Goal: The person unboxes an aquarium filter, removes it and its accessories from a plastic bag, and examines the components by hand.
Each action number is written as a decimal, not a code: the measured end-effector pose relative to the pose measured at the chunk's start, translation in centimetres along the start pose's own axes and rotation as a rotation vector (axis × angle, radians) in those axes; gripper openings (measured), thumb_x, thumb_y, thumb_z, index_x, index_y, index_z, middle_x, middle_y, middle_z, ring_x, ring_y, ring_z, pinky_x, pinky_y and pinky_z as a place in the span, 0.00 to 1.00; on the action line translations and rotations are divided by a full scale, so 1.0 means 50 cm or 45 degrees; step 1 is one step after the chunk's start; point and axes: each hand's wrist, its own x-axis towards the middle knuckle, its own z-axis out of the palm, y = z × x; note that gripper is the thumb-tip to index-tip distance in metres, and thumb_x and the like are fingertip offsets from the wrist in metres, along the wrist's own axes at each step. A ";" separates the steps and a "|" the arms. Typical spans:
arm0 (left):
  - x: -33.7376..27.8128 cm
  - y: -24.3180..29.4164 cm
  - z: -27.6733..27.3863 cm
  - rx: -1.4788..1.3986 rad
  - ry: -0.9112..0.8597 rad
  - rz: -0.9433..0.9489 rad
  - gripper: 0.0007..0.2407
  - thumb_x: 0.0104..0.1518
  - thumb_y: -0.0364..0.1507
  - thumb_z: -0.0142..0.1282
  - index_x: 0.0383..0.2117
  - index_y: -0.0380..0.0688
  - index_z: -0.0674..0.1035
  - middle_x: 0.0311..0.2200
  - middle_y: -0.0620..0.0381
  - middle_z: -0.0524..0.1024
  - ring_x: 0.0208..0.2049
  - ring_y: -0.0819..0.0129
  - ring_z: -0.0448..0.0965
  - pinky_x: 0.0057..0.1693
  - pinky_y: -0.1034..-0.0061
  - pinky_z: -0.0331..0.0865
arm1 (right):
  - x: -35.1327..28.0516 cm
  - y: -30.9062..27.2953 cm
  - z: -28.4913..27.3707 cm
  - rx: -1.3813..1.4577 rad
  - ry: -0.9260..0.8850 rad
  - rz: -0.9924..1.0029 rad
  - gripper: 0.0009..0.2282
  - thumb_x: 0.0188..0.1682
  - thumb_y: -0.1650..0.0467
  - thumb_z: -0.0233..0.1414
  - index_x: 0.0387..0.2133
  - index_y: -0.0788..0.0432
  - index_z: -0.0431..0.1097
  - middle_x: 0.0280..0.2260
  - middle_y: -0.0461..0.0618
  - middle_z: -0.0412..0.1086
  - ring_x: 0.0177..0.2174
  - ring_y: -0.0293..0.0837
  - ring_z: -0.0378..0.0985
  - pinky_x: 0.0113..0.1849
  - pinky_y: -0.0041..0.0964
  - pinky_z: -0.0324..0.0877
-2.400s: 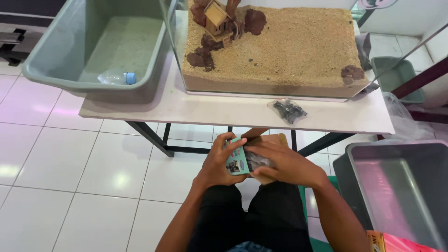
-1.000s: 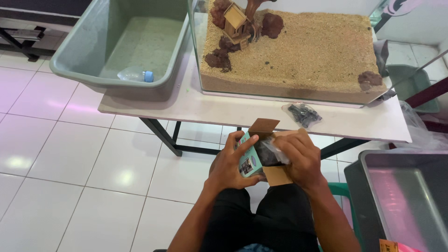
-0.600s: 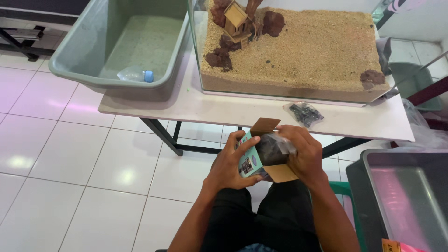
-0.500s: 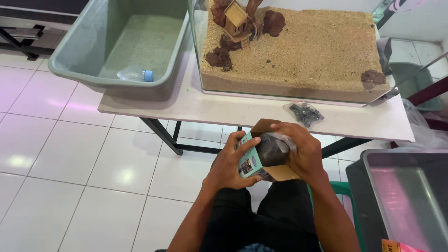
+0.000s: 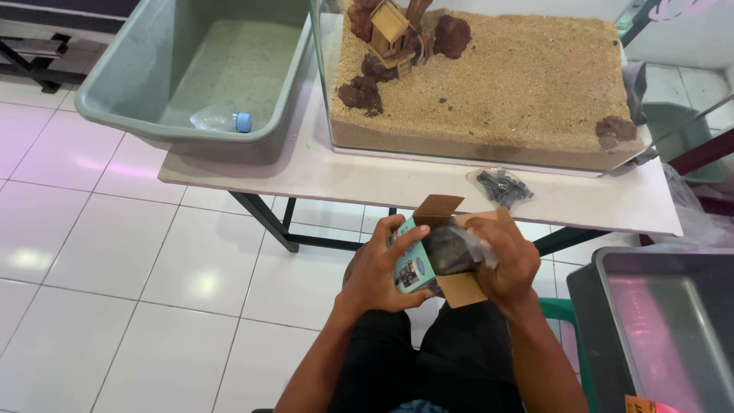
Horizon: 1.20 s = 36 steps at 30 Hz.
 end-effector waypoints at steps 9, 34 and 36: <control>0.002 0.002 -0.008 0.034 -0.045 -0.045 0.41 0.41 0.50 0.67 0.67 0.59 0.67 0.52 0.40 0.64 0.44 0.37 0.76 0.49 0.49 0.72 | 0.044 -0.023 0.000 0.020 -0.060 0.181 0.16 0.60 0.63 0.41 0.31 0.59 0.72 0.32 0.52 0.79 0.31 0.53 0.84 0.37 0.41 0.77; -0.004 0.009 0.017 -0.044 -0.006 -0.004 0.40 0.43 0.51 0.66 0.67 0.58 0.67 0.53 0.39 0.63 0.45 0.35 0.75 0.49 0.49 0.73 | 0.039 -0.002 -0.009 0.224 0.124 0.015 0.17 0.60 0.64 0.42 0.25 0.62 0.64 0.27 0.58 0.76 0.25 0.56 0.79 0.34 0.42 0.72; -0.004 0.007 0.015 0.001 -0.028 0.008 0.41 0.42 0.52 0.65 0.67 0.58 0.67 0.54 0.42 0.64 0.47 0.38 0.76 0.48 0.52 0.73 | 0.031 0.019 -0.025 0.120 0.143 0.227 0.18 0.62 0.60 0.39 0.29 0.62 0.63 0.28 0.58 0.76 0.28 0.55 0.81 0.36 0.42 0.72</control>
